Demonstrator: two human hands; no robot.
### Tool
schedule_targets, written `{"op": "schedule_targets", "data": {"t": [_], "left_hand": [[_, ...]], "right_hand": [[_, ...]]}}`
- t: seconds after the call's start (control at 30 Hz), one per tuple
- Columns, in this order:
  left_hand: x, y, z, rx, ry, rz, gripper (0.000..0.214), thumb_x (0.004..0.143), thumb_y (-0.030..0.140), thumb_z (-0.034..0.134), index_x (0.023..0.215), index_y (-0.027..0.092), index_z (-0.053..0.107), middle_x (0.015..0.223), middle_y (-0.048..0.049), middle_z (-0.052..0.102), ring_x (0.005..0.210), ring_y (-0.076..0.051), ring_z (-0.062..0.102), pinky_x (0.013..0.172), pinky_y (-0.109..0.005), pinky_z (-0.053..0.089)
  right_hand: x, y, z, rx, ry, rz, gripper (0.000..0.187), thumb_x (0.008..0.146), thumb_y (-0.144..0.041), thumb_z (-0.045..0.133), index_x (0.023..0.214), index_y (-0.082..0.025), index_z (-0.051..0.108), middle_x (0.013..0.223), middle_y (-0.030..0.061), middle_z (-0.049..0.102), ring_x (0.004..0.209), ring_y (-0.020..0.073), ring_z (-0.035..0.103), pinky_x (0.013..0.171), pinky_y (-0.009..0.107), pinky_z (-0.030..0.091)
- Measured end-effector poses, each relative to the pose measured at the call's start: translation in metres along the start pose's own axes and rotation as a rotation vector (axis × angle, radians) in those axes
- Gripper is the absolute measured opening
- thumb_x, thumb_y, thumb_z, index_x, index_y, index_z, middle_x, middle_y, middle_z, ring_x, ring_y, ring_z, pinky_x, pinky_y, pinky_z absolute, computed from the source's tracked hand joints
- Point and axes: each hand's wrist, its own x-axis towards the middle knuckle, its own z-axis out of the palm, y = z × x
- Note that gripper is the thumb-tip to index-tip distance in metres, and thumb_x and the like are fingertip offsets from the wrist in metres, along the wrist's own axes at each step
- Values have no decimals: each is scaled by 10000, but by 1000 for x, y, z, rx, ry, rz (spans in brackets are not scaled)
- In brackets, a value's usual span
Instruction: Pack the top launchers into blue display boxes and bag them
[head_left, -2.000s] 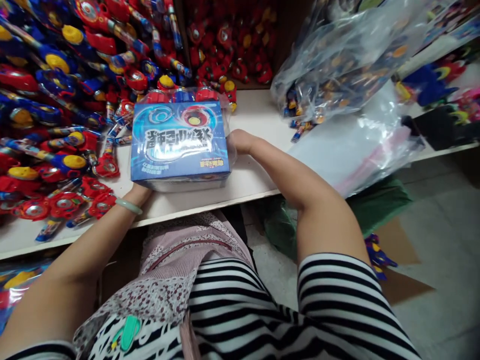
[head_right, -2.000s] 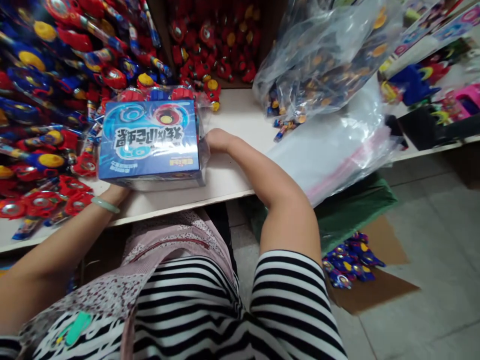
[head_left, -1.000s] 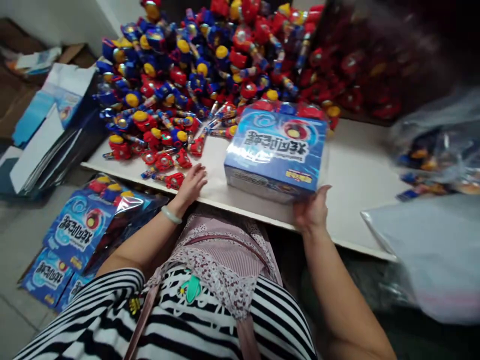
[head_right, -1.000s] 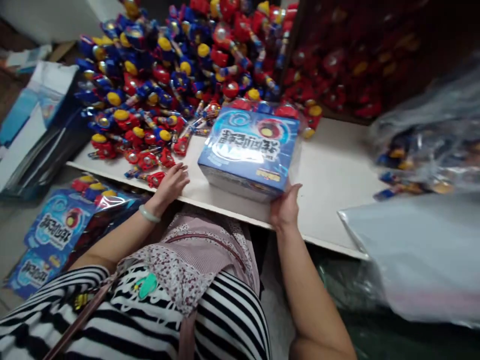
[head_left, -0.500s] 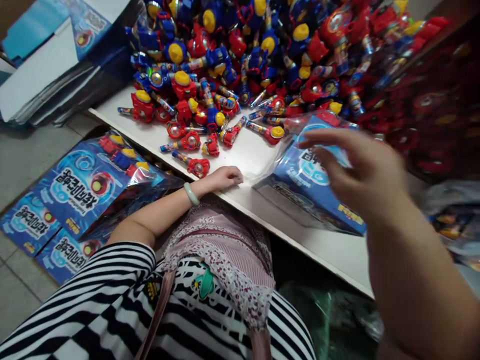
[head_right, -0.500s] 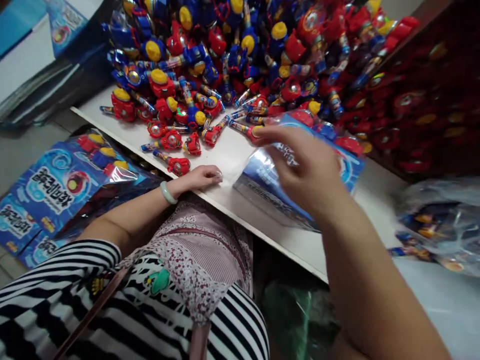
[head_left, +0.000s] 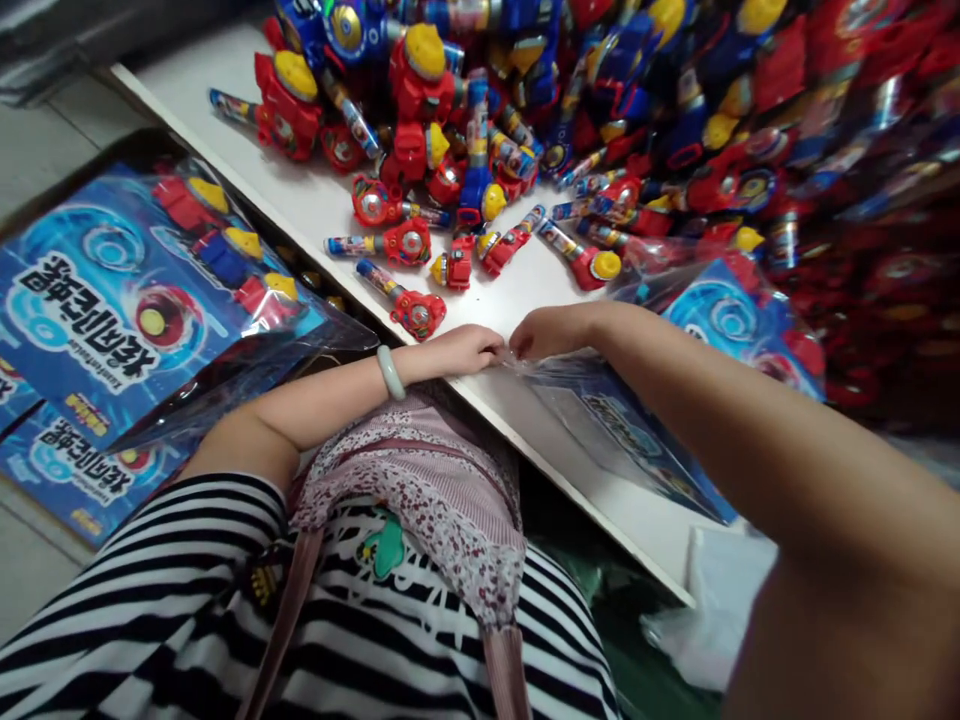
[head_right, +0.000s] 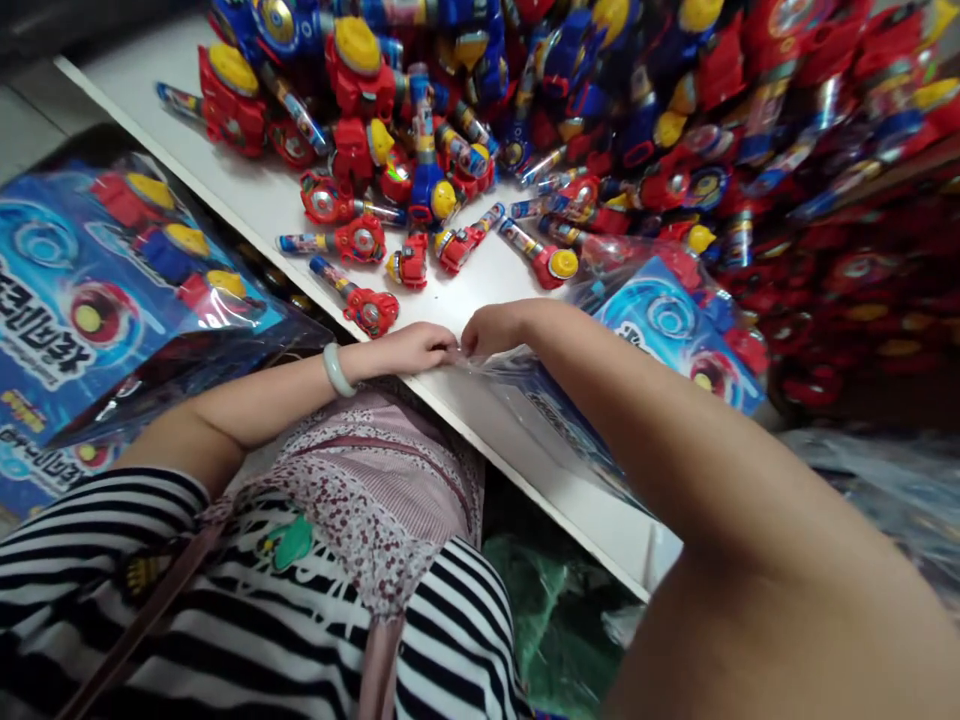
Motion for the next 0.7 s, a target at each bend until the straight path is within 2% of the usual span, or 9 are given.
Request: {"op": "schedule_targets", "data": {"t": [0.1, 0.27, 0.37, 0.5, 0.6, 0.7], "left_hand": [[0, -1, -1, 8, -19, -2, 190, 855, 76, 541, 907, 115, 720, 885, -56, 723, 788, -142, 610, 748, -257, 442], [-1, 0, -1, 60, -15, -6, 199, 860, 83, 523, 910, 117, 713, 908, -73, 720, 819, -158, 610, 768, -273, 442], [-3, 0, -1, 68, -19, 22, 196, 861, 88, 529, 916, 126, 713, 929, -79, 719, 859, -171, 618, 800, -284, 441], [-4, -3, -4, 3, -74, 62, 180, 847, 87, 550, 887, 138, 718, 919, -67, 720, 856, -162, 623, 801, -266, 435], [-1, -5, -5, -12, -73, 39, 187, 830, 78, 555, 893, 139, 720, 915, -55, 718, 851, -155, 618, 785, -254, 424], [1, -5, -6, 23, -54, 1, 189, 830, 88, 547, 884, 134, 723, 893, -58, 711, 828, -160, 605, 761, -260, 410]], "right_hand": [[2, -3, -3, 9, -45, 55, 351, 766, -153, 591, 1064, -147, 776, 859, 19, 744, 844, 178, 619, 767, 274, 424], [2, -8, -3, 14, -81, -1, 326, 808, -162, 545, 1050, -92, 751, 818, 6, 700, 822, 139, 522, 762, 258, 372], [-4, -6, -2, -28, -133, 32, 292, 835, -202, 552, 1026, -96, 745, 820, 7, 697, 786, 125, 515, 730, 254, 365], [-16, 0, -2, -234, 1, 144, 273, 837, -186, 526, 957, -160, 771, 840, 36, 726, 719, 131, 571, 691, 268, 383], [-20, -1, -4, -242, 123, 163, 355, 829, -188, 572, 1136, -192, 750, 1039, 80, 758, 822, 180, 653, 747, 290, 450], [-19, -7, -6, -44, 67, 68, 473, 834, -200, 584, 1297, -234, 670, 1103, 45, 764, 899, 180, 690, 808, 286, 495]]}}
